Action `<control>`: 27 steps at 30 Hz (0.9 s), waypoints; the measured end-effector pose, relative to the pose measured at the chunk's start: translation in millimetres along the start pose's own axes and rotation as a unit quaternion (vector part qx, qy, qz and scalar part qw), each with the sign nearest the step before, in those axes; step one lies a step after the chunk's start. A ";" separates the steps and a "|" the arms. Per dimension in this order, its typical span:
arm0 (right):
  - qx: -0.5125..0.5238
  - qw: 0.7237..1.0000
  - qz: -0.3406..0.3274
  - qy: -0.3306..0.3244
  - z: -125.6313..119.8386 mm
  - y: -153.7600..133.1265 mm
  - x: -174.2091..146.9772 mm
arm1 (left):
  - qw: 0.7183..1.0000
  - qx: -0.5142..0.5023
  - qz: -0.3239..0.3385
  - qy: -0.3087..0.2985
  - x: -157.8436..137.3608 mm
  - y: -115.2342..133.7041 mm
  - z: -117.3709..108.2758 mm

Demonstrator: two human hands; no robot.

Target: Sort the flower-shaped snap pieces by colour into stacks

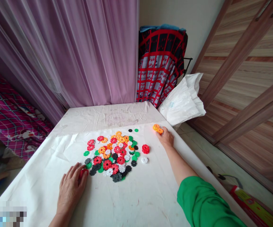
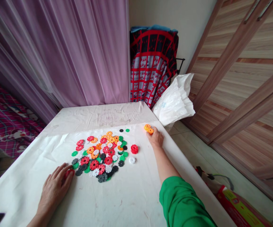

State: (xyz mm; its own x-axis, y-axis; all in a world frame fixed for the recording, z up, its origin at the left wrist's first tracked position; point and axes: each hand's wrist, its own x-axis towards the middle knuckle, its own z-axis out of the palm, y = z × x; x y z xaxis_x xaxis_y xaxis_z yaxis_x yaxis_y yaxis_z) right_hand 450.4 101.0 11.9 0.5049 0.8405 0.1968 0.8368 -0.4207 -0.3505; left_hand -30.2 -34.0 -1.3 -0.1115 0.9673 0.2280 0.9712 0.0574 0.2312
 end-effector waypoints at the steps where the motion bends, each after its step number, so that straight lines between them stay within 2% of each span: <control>1: 0.002 1.000 -0.003 0.001 -0.2 -0.4 0.0 | 1.000 0.001 0.002 -0.001 0.0 0.3 -0.4; 9: -0.020 1.000 0.007 -0.015 -4.4 -6.5 0.7 | 1.000 0.004 0.000 -0.001 -0.4 2.4 -2.7; 18: 0.003 1.000 0.002 0.001 2.6 -2.3 2.6 | 1.000 0.010 0.000 -0.013 0.2 2.5 -4.3; 23: 0.094 0.994 0.019 0.056 14.5 7.9 7.8 | 1.000 0.005 -0.004 -0.011 0.9 3.0 -3.8; 27: 0.214 0.971 0.060 0.091 25.5 21.4 7.7 | 1.000 -0.008 -0.009 -0.010 1.2 4.6 -3.7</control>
State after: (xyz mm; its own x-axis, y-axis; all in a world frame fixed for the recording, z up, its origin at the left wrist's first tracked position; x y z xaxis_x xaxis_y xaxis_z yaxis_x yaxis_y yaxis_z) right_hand 466.9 107.2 -17.4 0.6555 0.7033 0.2750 0.6238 -0.2989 -0.7222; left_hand -26.6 -33.6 3.5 -0.1237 0.9711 0.2041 0.9657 0.0705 0.2498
